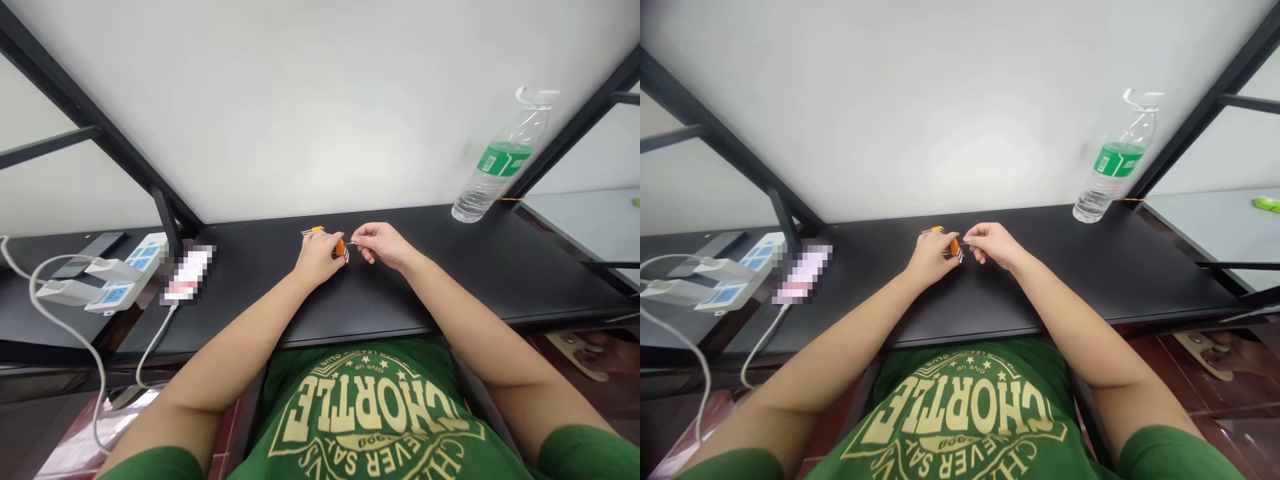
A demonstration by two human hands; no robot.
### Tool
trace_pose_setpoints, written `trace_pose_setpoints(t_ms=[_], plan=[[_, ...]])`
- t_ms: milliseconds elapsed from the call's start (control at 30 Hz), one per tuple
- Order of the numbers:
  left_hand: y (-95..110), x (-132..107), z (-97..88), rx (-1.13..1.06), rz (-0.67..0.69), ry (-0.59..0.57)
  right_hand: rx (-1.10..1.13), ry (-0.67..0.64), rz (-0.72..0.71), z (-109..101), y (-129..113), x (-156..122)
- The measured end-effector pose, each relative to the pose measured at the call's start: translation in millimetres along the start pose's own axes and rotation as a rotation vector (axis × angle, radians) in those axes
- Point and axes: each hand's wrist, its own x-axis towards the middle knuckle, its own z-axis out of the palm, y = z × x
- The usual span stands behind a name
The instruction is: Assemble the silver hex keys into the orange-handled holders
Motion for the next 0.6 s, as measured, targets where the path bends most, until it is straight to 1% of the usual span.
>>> trace_pose_setpoints(t_ms=[100, 167, 267, 367, 400, 467, 500, 567, 600], plan=[[4.5, -1.7, 0.1, -0.010, 0.009, 0.044, 0.091, 0.017, 0.071, 7.4, 6.6, 4.3], [5.9, -2.0, 1.3, -0.026, 0.028, 0.051, 0.120, 0.009, 0.092, 12.9, 12.0, 6.4], [3.7, -0.1, 3.8, -0.067, 0.027, 0.032, 0.137, 0.002, 0.091, 18.2, 17.1, 7.2], [-3.2, 3.0, 5.2, -0.100, -0.011, 0.006, 0.100, -0.040, 0.090, 15.4, 16.4, 5.9], [-5.7, 3.7, 5.4, -0.103, -0.023, 0.007, 0.043, -0.050, 0.084, 12.1, 15.2, 5.4], [-10.0, 4.4, 5.4, -0.109, -0.040, 0.018, -0.186, -0.033, 0.041, 2.2, 12.8, 5.3], [-11.6, 4.4, 5.3, -0.116, -0.048, 0.024, -0.361, 0.006, -0.004, -4.0, 11.8, 5.7], [-14.1, 4.0, 5.3, -0.136, -0.071, 0.024, -0.766, 0.083, -0.140, -16.9, 10.3, 7.3], [-15.0, 3.8, 5.3, -0.143, -0.088, 0.018, -0.926, 0.087, -0.177, -22.9, 9.9, 8.3]])
